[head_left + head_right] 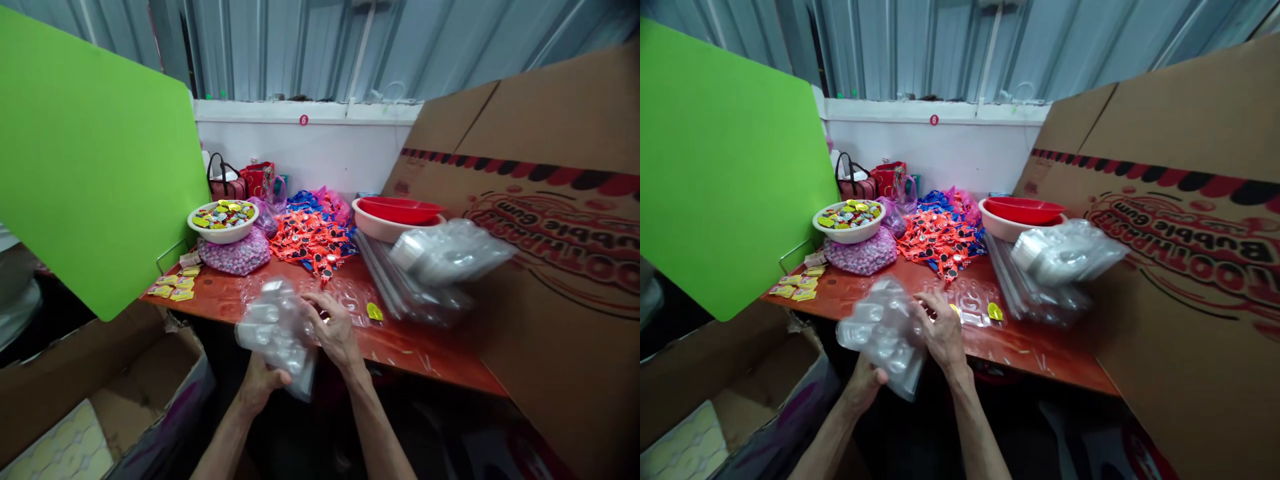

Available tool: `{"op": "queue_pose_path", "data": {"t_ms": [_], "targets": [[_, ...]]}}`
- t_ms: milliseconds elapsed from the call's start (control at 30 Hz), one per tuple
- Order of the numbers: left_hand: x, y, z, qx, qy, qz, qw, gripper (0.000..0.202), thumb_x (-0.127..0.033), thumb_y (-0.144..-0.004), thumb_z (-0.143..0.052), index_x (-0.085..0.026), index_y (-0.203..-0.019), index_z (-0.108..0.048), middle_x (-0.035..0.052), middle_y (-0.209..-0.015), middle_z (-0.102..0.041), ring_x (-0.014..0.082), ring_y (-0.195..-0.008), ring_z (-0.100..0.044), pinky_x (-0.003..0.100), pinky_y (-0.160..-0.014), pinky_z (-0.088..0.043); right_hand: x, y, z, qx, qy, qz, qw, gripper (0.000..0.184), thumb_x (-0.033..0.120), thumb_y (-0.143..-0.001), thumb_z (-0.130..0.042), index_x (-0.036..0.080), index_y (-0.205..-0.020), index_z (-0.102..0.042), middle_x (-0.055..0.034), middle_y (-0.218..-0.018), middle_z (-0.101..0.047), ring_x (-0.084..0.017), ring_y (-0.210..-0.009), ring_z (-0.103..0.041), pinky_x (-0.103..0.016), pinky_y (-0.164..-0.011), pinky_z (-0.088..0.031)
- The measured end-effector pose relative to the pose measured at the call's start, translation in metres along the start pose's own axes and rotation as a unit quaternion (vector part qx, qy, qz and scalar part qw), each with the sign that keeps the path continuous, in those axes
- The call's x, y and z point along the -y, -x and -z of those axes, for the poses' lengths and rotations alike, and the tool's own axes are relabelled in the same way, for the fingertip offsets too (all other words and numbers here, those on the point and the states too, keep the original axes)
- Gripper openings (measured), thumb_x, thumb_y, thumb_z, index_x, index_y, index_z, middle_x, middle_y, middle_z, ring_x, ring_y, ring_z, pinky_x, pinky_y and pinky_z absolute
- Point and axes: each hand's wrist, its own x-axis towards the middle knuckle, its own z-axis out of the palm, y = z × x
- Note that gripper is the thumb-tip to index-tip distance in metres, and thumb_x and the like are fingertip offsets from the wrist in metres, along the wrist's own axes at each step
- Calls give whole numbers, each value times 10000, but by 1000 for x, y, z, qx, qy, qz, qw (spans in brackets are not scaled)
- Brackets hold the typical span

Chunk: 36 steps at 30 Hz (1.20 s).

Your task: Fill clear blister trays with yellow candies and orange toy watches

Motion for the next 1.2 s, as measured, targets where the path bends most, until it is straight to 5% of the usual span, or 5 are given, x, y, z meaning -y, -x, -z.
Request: {"op": "queue_pose_path", "data": {"t_ms": [167,400,933,1067,1200], "targets": [[-5,13,6,-17,-3,25,1000,840,-650,-601,-839,-191,-1278,-649,151,-1236,-671,369,-1220,-560,468,-1072,-431,3,14,1,23,42,9,999,217,366,-949,-571,232,-1007,-732,-46,-1025,-698,-178,-919,-646,-274,-752,-494],[-13,28,12,-26,67,86,994,916,-584,-518,-915,-179,-1291,-637,147,-1119,-702,358,-1138,-605,456,-1033,-456,6,24,-17,46,78,20,996,162,285,-948,-572,208,-928,-713,-24,-881,-674,-147,-746,-616,-249,-671,-465],[-17,22,-1,-95,42,33,994,782,-493,-608,-891,-171,-1276,-643,124,-1116,-710,304,-1074,-632,430,-998,-486,13,34,-39,-80,318,107,939,251,324,-1012,-467,188,-921,-657,-57,-903,-636,-195,-842,-561,-291,-749,-375],[-16,23,1,-102,50,35,993,766,-466,-608,-889,-170,-1271,-647,120,-1109,-714,306,-1092,-627,429,-1004,-481,13,32,-37,-49,268,89,958,219,297,-996,-474,191,-846,-592,-48,-861,-610,-191,-819,-531,-294,-740,-372],[-19,26,4,-87,55,49,993,770,-480,-578,-904,-175,-1243,-664,114,-1092,-719,319,-1076,-637,444,-1006,-479,14,23,-27,75,83,26,993,188,285,-929,-557,197,-773,-500,-6,-805,-549,-144,-736,-499,-251,-658,-379]]}}
